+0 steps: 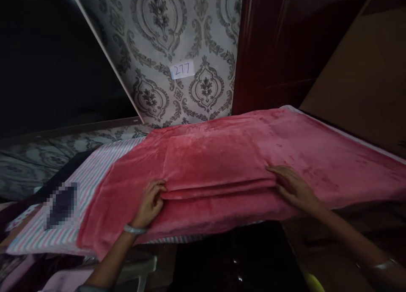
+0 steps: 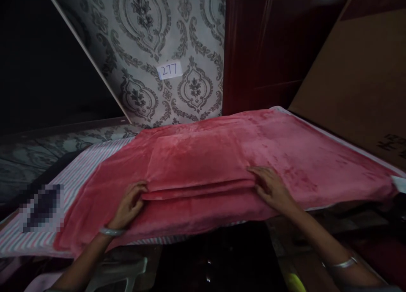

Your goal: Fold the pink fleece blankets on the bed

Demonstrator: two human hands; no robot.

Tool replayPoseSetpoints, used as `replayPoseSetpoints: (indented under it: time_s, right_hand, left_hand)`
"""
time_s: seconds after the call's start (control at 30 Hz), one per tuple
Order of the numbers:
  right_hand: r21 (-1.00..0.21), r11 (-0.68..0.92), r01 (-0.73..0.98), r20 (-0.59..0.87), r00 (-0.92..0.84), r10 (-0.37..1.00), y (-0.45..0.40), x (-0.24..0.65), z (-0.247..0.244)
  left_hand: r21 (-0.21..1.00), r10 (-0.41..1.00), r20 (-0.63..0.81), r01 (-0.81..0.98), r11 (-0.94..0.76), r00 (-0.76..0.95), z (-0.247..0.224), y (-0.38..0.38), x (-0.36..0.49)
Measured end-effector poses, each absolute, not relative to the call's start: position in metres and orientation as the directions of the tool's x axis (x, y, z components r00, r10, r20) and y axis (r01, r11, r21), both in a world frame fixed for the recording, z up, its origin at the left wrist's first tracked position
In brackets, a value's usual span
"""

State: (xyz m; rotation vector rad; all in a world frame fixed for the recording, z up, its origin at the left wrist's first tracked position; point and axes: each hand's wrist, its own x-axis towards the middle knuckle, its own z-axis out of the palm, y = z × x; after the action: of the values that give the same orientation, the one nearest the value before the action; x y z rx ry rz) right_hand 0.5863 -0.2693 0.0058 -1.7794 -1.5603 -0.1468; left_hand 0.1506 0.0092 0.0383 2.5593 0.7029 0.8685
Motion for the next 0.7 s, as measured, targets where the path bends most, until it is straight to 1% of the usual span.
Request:
replayPoseSetpoints:
  time_s: [0.13, 0.2, 0.27, 0.33, 0.37, 0.43, 0.5, 0.6, 0.7]
  right_hand:
    - [-0.454, -0.038, 0.890, 0.535, 0.306, 0.787, -0.257, 0.582, 0.042]
    - [-0.417, -0.072, 0.906, 0.519, 0.303, 0.799, -0.229, 0.571, 0.059]
    - [-0.332, -0.050, 0.942, 0.483, 0.215, 0.849, -0.196, 0.557, 0.068]
    - [-0.226, -0.057, 0.972, 0.429, 0.152, 0.890, -0.166, 0.546, 0.063]
    - [-0.178, -0.083, 0.980, 0.395, 0.149, 0.907, -0.154, 0.542, 0.057]
    - [-0.102, -0.155, 0.983, 0.332, 0.181, 0.926, -0.141, 0.540, 0.038]
    - [-0.056, -0.193, 0.980, 0.306, 0.201, 0.930, -0.138, 0.541, 0.018]
    - [-0.029, -0.193, 0.981, 0.328, 0.192, 0.925, -0.141, 0.544, -0.001]
    - [-0.029, -0.194, 0.980, 0.330, 0.193, 0.924, -0.142, 0.545, -0.005]
  left_hand:
    - [0.481, 0.589, 0.466, 0.370, -0.795, 0.661, 0.075, 0.006, 0.175]
    - [0.425, 0.560, 0.437, 0.387, -0.818, 0.704, 0.090, 0.003, 0.206]
    - [0.310, 0.503, 0.378, 0.406, -0.860, 0.777, 0.096, 0.001, 0.240]
    - [0.179, 0.481, 0.301, 0.447, -0.876, 0.823, 0.092, 0.001, 0.267]
    - [0.127, 0.500, 0.254, 0.484, -0.866, 0.828, 0.087, 0.001, 0.276]
    - [0.061, 0.573, 0.163, 0.572, -0.818, 0.803, 0.071, 0.004, 0.285]
    - [0.026, 0.623, 0.114, 0.625, -0.781, 0.774, 0.055, 0.007, 0.285]
    - [0.002, 0.623, 0.119, 0.627, -0.779, 0.773, 0.040, 0.009, 0.281]
    - [0.008, 0.626, 0.125, 0.630, -0.776, 0.770, 0.037, 0.009, 0.281]
